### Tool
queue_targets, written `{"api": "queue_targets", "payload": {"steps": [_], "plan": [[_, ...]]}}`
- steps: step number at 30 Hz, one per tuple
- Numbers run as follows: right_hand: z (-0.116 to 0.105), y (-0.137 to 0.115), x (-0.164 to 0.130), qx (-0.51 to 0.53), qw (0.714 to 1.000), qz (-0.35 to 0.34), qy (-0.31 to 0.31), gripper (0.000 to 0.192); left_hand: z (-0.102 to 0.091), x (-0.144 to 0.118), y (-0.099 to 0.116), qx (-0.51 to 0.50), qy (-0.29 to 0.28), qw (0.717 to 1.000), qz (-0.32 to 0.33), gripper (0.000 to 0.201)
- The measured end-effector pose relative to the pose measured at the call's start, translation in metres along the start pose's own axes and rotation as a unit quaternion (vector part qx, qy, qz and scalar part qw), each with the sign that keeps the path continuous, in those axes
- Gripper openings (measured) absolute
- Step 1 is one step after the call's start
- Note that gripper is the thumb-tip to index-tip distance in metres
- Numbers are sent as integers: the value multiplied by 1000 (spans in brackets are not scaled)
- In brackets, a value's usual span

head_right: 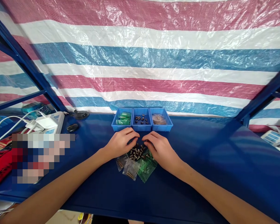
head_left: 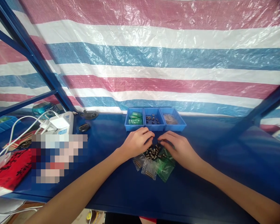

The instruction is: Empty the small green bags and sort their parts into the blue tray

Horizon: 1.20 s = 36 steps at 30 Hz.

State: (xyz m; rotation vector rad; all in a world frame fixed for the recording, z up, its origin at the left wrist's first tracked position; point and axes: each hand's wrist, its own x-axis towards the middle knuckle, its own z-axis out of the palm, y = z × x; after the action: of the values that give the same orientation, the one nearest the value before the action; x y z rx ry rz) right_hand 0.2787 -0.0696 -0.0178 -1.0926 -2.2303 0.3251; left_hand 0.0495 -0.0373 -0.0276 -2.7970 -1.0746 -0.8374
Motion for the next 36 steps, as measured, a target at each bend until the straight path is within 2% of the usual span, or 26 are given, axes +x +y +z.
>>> {"api": "queue_targets", "payload": {"steps": [4,7,12,19,22,26,32,36], "plan": [[0,-9,-1,44,997,41,51,11,-1,1,6,-9,-11,999,31,19],[1,-16,-4,50,995,33,77,13,3,1,12,-27,-11,999,32,21],[5,-23,-8,39,994,33,92,13,10,0,18,-43,15,999,10,27],[2,-19,-5,16,994,25,101,15,7,-2,19,-56,60,997,-5,23],[0,-15,-3,36,995,39,85,20,5,-1,20,-68,62,996,-10,25],[-2,-10,-1,113,989,97,26,23,4,0,19,-74,55,995,-26,34],[-8,-10,7,261,956,134,-27,24,3,-1,17,-103,60,993,-27,33],[-8,-12,7,313,934,168,-28,31,2,0,20,-131,55,990,-24,27]]}}
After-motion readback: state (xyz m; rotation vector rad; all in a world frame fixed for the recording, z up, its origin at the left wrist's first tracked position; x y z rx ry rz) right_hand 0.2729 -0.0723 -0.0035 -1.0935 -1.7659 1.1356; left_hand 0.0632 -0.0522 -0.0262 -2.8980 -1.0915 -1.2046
